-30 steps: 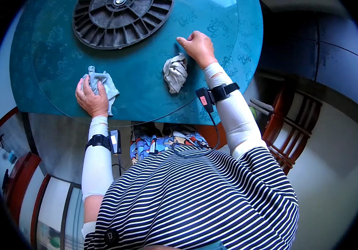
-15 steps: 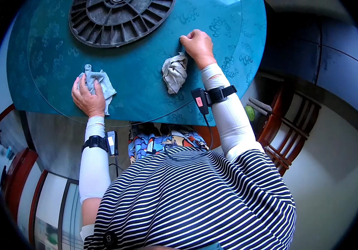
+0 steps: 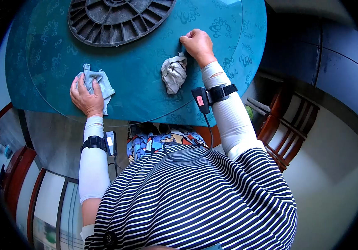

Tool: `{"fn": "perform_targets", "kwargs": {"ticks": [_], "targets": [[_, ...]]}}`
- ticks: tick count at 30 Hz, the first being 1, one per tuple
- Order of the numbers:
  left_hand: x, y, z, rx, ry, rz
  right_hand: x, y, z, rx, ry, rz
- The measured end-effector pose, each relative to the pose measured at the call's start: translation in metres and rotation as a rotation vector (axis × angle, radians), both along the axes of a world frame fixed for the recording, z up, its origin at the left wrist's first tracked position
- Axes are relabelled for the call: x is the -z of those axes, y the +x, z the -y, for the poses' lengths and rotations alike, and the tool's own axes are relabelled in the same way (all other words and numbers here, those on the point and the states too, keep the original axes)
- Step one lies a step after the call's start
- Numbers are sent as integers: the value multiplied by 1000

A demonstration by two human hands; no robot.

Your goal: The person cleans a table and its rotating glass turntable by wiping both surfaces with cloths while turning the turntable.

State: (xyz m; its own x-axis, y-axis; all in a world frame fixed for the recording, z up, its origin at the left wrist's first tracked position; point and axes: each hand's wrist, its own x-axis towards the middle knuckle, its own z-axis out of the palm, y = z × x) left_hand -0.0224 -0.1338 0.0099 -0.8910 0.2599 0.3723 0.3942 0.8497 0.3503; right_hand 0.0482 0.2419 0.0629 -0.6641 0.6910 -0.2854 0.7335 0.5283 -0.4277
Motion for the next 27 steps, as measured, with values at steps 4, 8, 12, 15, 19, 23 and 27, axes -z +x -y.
{"fn": "perform_targets", "kwargs": {"ticks": [4,8,12,15,19,23,27], "targets": [[1,-1,-2,-3,16,-2,3,1,-5,14,-45,-18],[1,1,-2,-5,20,-2,-2,0,0,8,-43,13],[2,1,-2,-16,8,14,-1,2,-2,-24,19,-6],[2,1,-1,-13,7,7,8,5,-10,-9,-76,-40],[2,3,-2,-9,21,2,0,2,-6,-10,-79,-3],[2,2,-2,-11,17,4,-4,2,-1,-58,50,6],[3,2,-3,-21,1,13,8,5,-11,-61,-8,-7]]}}
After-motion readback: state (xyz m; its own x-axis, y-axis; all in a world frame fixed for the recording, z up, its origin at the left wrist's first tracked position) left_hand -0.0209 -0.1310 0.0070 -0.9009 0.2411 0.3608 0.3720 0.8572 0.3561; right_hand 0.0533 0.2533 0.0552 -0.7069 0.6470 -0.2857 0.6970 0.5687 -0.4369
